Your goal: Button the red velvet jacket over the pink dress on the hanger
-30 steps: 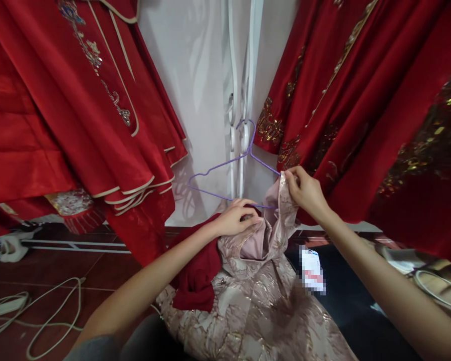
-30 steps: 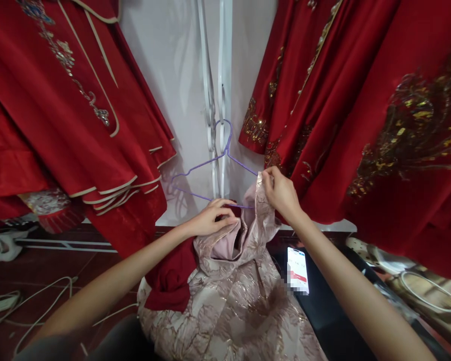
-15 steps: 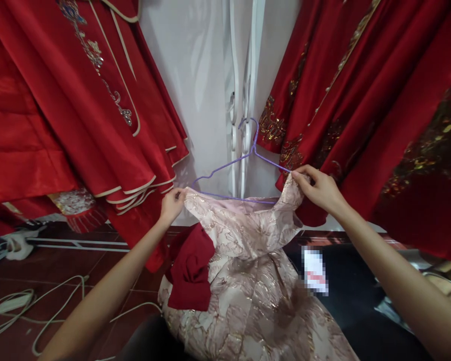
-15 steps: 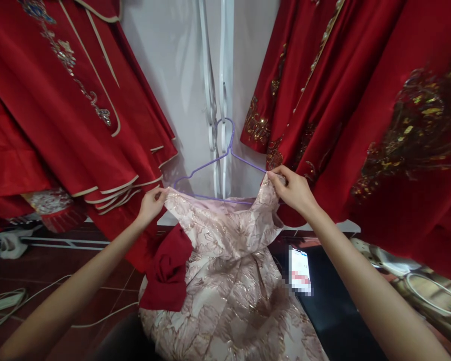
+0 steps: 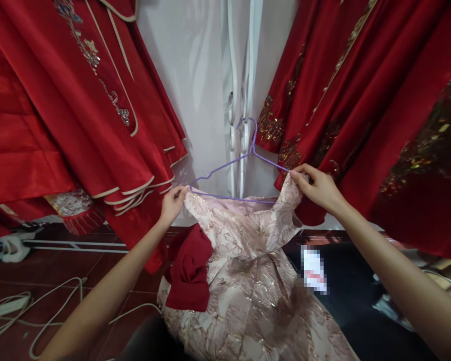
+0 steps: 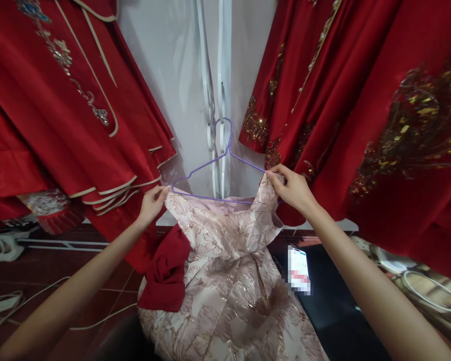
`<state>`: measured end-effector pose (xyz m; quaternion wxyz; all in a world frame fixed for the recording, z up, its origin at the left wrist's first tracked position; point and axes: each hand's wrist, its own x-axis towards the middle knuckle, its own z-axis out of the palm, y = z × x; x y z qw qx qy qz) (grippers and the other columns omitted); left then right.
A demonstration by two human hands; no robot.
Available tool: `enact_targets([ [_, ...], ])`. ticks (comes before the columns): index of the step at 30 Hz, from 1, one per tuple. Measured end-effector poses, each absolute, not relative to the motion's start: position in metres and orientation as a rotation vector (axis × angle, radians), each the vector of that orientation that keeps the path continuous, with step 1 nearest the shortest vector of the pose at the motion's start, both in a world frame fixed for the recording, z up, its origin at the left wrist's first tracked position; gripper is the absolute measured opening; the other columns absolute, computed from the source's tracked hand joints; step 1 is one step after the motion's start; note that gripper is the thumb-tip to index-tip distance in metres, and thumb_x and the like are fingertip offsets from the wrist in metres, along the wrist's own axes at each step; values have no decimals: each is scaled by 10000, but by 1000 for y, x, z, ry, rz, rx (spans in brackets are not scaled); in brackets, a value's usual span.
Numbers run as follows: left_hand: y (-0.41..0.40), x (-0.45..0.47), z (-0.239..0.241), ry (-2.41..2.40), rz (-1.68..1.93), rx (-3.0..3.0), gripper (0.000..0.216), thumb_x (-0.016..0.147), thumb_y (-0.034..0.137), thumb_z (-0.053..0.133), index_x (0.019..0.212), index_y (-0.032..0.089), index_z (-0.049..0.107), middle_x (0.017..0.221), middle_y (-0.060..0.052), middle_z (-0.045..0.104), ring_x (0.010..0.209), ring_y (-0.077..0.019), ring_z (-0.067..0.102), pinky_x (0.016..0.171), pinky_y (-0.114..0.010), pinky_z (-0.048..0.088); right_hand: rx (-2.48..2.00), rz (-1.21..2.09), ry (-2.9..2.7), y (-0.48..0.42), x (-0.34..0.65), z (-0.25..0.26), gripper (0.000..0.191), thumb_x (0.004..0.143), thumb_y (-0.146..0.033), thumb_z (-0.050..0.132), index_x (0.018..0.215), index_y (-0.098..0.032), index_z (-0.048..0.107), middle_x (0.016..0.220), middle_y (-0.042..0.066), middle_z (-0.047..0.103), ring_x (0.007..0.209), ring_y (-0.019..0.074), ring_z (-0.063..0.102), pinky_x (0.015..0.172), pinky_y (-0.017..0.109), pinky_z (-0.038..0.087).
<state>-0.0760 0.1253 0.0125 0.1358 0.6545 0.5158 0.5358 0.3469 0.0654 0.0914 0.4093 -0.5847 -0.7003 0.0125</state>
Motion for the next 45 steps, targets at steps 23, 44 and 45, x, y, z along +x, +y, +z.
enact_targets([
  [23,113,-52,99,1577,1360,2152,330,717,488,657,676,161,635,667,-25,660,613,-140,581,607,-241,426,-1393,132,-1811,64,345,89,295,869,-491,473,880,-236,621,803,21,688,717,197,612,675,302,453],
  [44,120,-72,67,1481,484,1971,248,622,427,656,544,192,635,519,11,596,488,-136,534,483,-226,380,-1420,137,-1833,69,351,89,285,867,-490,476,885,-233,597,798,10,675,726,191,610,666,291,439],
  [45,125,-77,66,1479,556,1927,251,604,438,684,583,190,658,564,4,628,530,-144,562,517,-229,405,-1419,135,-1831,69,351,89,284,868,-488,474,880,-232,596,799,9,675,722,189,608,666,290,438],
])
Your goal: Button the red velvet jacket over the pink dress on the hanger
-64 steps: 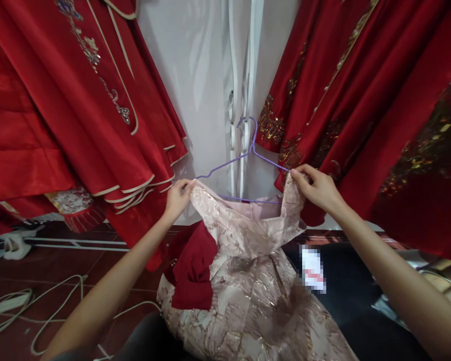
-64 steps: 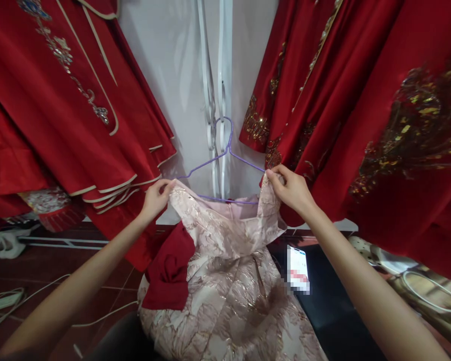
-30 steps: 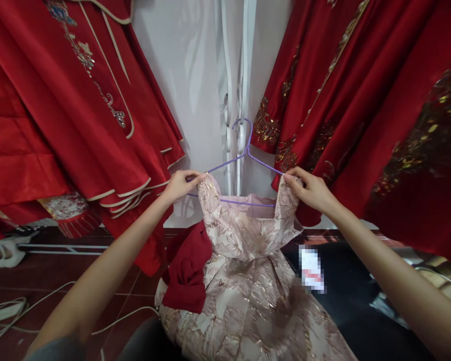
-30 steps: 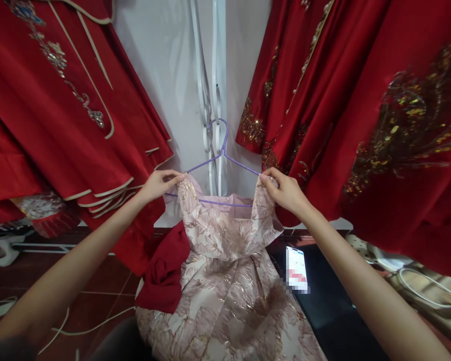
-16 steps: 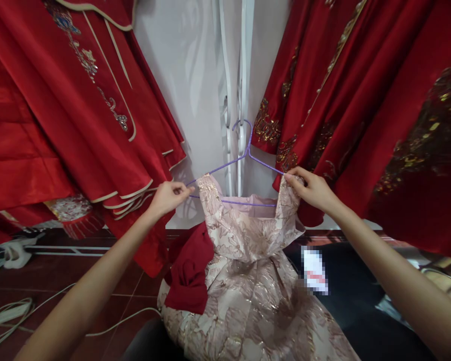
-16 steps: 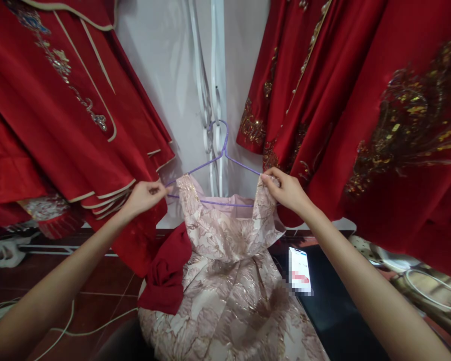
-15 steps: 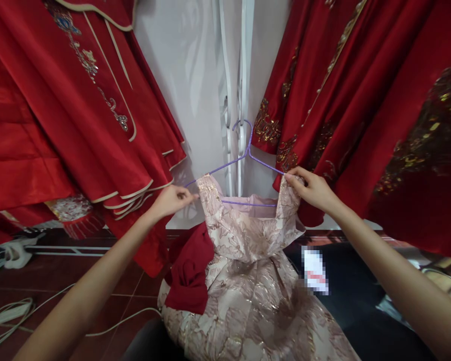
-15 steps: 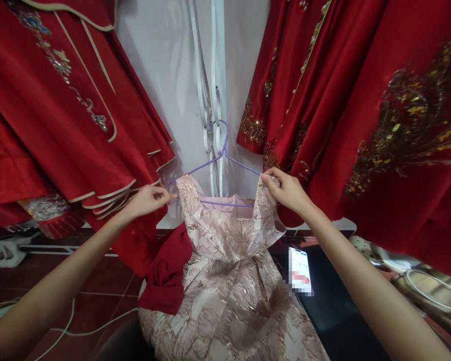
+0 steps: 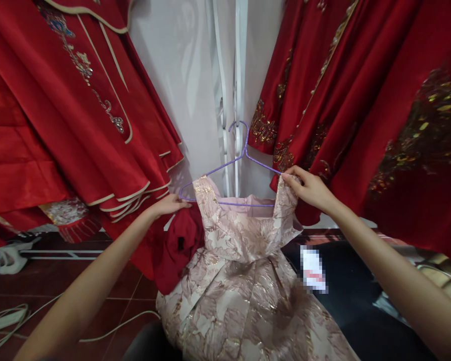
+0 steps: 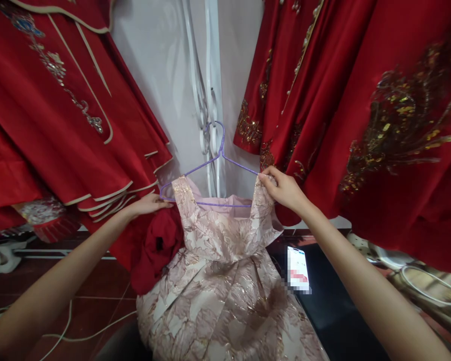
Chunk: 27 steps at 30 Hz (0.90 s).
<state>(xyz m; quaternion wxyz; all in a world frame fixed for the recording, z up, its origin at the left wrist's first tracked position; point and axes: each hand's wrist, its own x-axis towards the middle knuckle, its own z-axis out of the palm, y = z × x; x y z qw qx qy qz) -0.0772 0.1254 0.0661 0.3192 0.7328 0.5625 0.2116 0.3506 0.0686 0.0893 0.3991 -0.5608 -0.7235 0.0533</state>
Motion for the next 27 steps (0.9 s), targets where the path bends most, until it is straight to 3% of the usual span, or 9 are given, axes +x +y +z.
enact_targets([
  [7,147,-51,103,1301,1108,1726,382,537,454,794,756,159,690,805,-61,711,750,-175,632,734,-288,477,-1399,152,-1838,66,347,95,274,864,-470,473,852,-229,604,786,8,669,710,185,598,686,297,439],
  [11,139,4,137,1111,1255,1907,322,650,412,752,844,160,697,895,-58,707,854,-179,628,813,-303,465,-1389,184,-1876,63,346,94,276,879,-471,453,870,-235,597,762,4,649,696,181,580,669,292,428],
  [14,132,33,148,1005,1261,2028,256,733,372,687,879,161,682,939,-55,703,906,-179,619,849,-303,455,-1339,161,-1873,67,348,95,289,881,-478,454,822,-226,583,745,4,621,689,170,560,658,281,419],
  [17,132,43,149,1003,1153,2116,194,769,320,642,890,171,674,951,-38,700,920,-173,618,868,-299,448,-1288,144,-1870,82,348,102,400,865,-531,466,636,-207,521,683,9,574,665,161,536,656,284,415],
  [20,135,45,148,990,1065,2056,169,779,282,616,888,165,672,952,-34,701,926,-174,620,896,-312,439,-1337,359,-1915,103,336,114,518,847,-615,449,543,-205,537,576,14,562,591,160,525,610,292,422],
  [22,136,44,148,964,1035,1981,173,783,273,609,897,158,672,954,-43,705,922,-177,621,903,-323,437,-1306,591,-1980,117,321,123,587,865,-653,376,603,-206,653,647,41,653,638,177,577,631,302,456],
  [24,136,42,147,942,1012,1939,183,785,270,610,911,154,676,968,-52,706,929,-179,620,903,-326,437,-1235,811,-2062,126,306,130,668,895,-665,269,713,-224,737,843,61,728,799,204,635,711,320,494],
  [27,136,39,145,919,1010,1919,203,785,285,625,931,154,679,989,-63,704,940,-180,617,893,-324,441,-1143,1129,-2127,131,290,137,726,908,-668,191,820,-241,771,1029,62,727,1040,238,621,840,368,512],
])
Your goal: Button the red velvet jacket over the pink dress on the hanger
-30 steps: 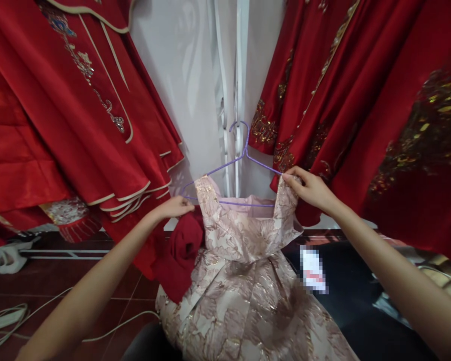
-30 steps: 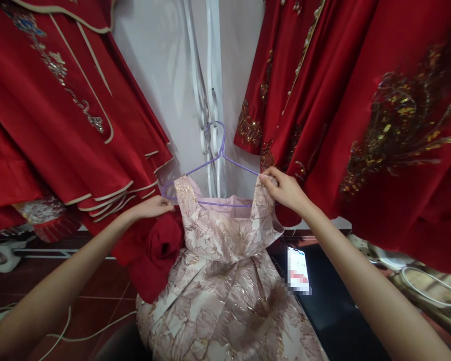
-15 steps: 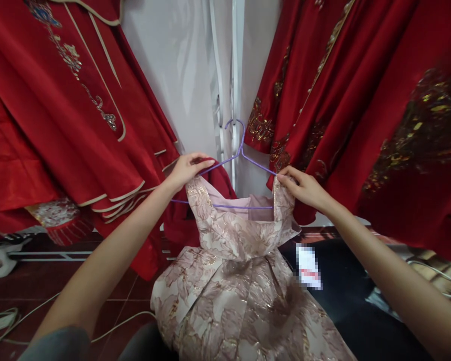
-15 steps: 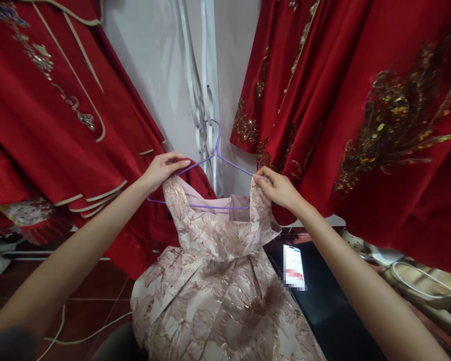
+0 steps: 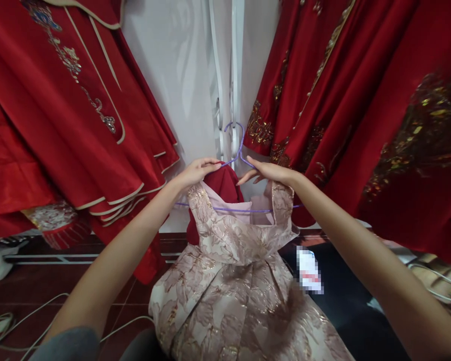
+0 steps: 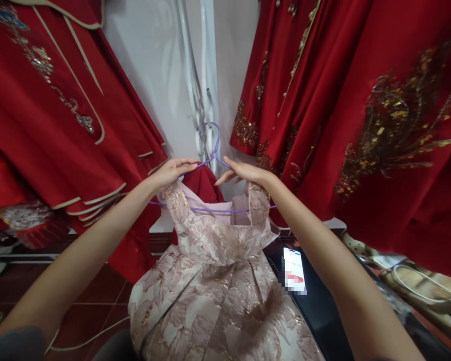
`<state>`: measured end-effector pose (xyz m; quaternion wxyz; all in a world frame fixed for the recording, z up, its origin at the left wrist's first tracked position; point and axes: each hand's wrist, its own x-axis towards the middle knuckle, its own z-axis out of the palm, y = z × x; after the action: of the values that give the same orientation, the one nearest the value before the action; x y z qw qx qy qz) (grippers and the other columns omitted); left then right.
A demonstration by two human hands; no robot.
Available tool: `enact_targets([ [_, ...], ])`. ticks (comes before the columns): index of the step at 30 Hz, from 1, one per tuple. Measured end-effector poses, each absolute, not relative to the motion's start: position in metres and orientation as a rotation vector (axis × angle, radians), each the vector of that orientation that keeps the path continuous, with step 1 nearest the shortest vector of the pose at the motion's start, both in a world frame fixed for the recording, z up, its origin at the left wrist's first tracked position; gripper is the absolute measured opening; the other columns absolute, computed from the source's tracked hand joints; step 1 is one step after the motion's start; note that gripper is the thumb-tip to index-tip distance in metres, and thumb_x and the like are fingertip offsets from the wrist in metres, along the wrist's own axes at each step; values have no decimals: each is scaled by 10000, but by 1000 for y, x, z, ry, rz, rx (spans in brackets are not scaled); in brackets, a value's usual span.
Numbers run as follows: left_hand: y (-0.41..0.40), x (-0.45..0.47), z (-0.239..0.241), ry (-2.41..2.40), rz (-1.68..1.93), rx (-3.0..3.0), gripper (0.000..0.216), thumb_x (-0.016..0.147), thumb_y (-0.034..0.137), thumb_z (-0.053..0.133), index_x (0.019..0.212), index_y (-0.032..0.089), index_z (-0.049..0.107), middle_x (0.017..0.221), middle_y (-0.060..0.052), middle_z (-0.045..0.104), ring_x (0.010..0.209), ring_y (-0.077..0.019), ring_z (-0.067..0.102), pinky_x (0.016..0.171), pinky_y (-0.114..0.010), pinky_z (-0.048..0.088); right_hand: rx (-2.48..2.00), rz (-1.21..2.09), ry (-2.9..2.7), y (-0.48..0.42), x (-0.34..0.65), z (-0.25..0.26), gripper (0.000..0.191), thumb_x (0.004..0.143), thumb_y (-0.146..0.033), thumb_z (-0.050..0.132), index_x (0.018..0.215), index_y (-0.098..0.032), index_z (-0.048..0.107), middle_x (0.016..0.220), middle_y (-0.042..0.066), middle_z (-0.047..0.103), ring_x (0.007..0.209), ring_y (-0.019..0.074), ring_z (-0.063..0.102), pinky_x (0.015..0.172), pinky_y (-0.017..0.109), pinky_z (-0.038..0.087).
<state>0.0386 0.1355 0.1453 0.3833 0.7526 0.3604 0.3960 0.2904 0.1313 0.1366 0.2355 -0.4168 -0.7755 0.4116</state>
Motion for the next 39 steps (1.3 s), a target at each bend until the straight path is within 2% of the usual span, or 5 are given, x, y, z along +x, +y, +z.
enact_targets([
  [16,137,33,140,820,1055,1695,239,701,278,714,903,171,642,927,-32,691,917,-159,611,918,-325,418,-1114,1603,-1801,125,288,137,680,897,-666,235,956,-194,720,1057,100,713,1179,234,551,1049,387,372],
  [22,143,35,133,808,1133,1733,278,699,318,714,907,165,609,930,-26,667,922,-163,594,905,-330,420,-1040,1161,-1660,123,292,127,212,762,-346,590,886,-193,668,895,39,698,929,200,604,921,359,438],
  [26,149,38,127,803,1172,1924,285,738,376,670,915,161,608,967,-37,650,955,-175,574,906,-326,409,-980,744,-1679,129,293,120,197,700,-221,525,895,-199,547,808,-3,598,765,158,552,811,331,455],
  [32,150,40,127,864,1321,2223,207,811,336,595,921,161,596,985,-47,638,964,-177,570,920,-314,406,-897,-139,-1992,125,298,121,288,759,-132,468,1037,-196,502,1016,76,536,951,212,533,898,367,429],
  [39,136,47,129,942,1485,2556,133,896,217,488,955,196,605,966,-38,605,946,-165,568,888,-307,421,-1269,-438,-2057,122,315,117,340,896,-180,374,1195,-195,536,1067,116,539,887,240,590,774,361,492],
])
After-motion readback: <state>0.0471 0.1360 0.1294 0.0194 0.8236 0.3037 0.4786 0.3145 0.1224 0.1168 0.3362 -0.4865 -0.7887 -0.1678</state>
